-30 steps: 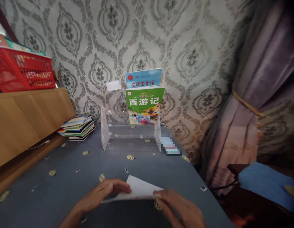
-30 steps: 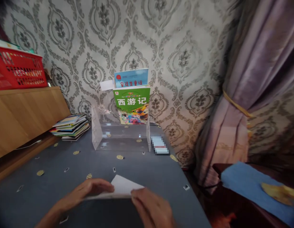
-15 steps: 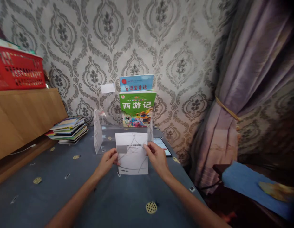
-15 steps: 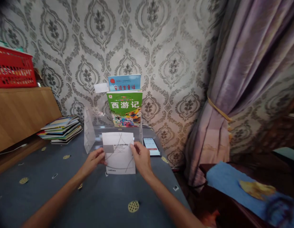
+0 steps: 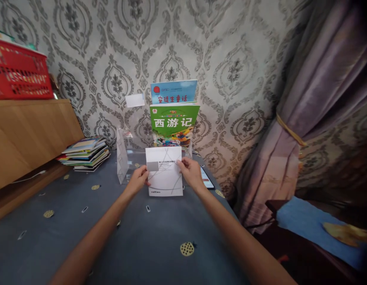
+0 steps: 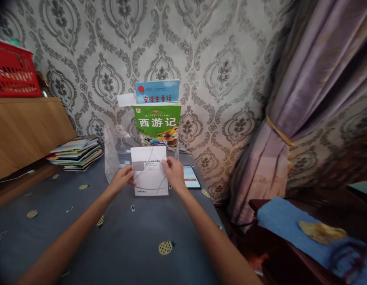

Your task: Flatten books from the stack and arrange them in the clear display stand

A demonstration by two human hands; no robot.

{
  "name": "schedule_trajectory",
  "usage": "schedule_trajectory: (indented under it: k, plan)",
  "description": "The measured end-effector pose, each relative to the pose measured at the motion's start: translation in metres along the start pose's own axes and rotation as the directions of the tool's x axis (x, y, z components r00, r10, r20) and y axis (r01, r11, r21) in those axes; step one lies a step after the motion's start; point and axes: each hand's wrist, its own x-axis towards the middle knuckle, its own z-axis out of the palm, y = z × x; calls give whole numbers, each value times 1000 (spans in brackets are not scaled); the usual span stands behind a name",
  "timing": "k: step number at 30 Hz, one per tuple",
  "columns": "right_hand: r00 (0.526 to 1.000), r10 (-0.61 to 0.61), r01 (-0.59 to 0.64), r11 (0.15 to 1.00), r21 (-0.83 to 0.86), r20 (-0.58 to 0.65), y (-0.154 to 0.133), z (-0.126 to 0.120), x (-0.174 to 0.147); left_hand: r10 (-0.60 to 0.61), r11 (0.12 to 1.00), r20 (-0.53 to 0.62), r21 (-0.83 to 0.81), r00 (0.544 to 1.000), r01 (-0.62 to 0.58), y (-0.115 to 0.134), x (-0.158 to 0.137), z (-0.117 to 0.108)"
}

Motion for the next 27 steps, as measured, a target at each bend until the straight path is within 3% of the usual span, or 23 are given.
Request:
schedule_trajectory:
  k: [6, 11, 15, 21, 24, 27]
  plan:
    - [993, -78, 80, 997, 16, -86, -10, -1, 23, 124, 992, -46, 46, 991, -121, 17, 22, 2]
    - [973, -144, 149, 989, 19, -178, -26, -11, 44, 280, 957, -74, 102, 957, -272, 41, 49, 8]
    - [943, -217, 227, 974, 9, -253, -47, -23, 56, 411, 908, -96, 137, 907, -397, 66, 68, 15]
    - [834, -379, 425, 905, 27, -402, -77, -33, 56, 596, 797, -132, 221, 792, -562, 95, 78, 25]
    - [813, -405, 458, 888, 31, -420, -82, -35, 55, 651, 752, -153, 256, 743, -607, 101, 78, 30]
    - [815, -413, 462, 886, 27, -407, -81, -36, 58, 656, 754, -181, 213, 733, -622, 102, 79, 35]
